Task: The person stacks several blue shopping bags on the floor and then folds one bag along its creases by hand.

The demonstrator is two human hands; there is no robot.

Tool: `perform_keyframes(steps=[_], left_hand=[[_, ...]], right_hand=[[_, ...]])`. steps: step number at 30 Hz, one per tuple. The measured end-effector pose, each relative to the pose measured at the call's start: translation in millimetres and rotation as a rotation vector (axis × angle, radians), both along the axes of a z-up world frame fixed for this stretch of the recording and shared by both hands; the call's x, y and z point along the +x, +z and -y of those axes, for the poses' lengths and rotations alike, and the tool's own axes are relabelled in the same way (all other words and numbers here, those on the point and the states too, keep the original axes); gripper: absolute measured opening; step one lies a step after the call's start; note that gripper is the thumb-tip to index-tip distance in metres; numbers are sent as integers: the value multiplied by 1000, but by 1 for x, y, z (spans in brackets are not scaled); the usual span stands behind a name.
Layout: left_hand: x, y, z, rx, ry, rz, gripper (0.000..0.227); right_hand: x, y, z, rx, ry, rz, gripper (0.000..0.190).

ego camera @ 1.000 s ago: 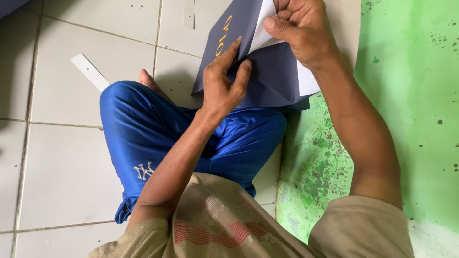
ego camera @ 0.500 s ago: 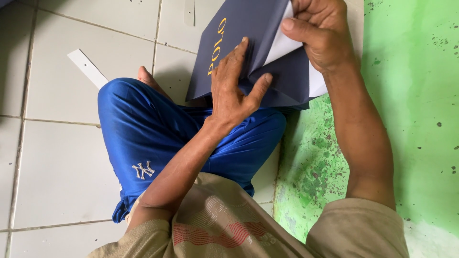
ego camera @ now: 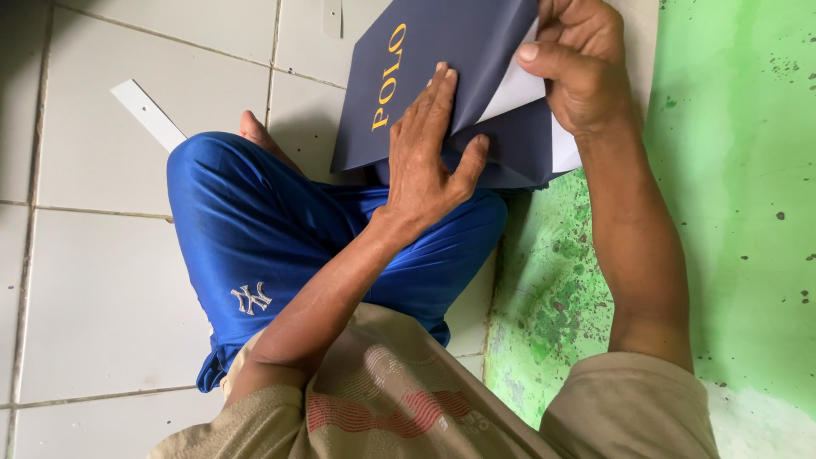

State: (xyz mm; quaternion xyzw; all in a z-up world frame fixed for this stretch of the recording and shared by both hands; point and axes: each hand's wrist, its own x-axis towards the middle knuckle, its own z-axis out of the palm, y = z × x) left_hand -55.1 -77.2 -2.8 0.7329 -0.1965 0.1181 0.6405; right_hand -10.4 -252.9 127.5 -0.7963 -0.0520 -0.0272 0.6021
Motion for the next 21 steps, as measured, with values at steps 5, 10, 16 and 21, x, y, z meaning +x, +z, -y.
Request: perform_keyframes(steps=[5,10,16,21], left_hand=[[6,-2,0,-206,-142,11,71],[11,7,-10,-272,-200,-121,69],[14,15,-16,-336,-220,-255,61],[13,22,-22,-388,-200,-189,50]], right_hand=[[2,2,-10,-156,145,55,33],[6,-6,-19,-184,109,54,23],[12,-15,-29,-176,34,74,20],[12,-11,-35,-229,40,141,15]])
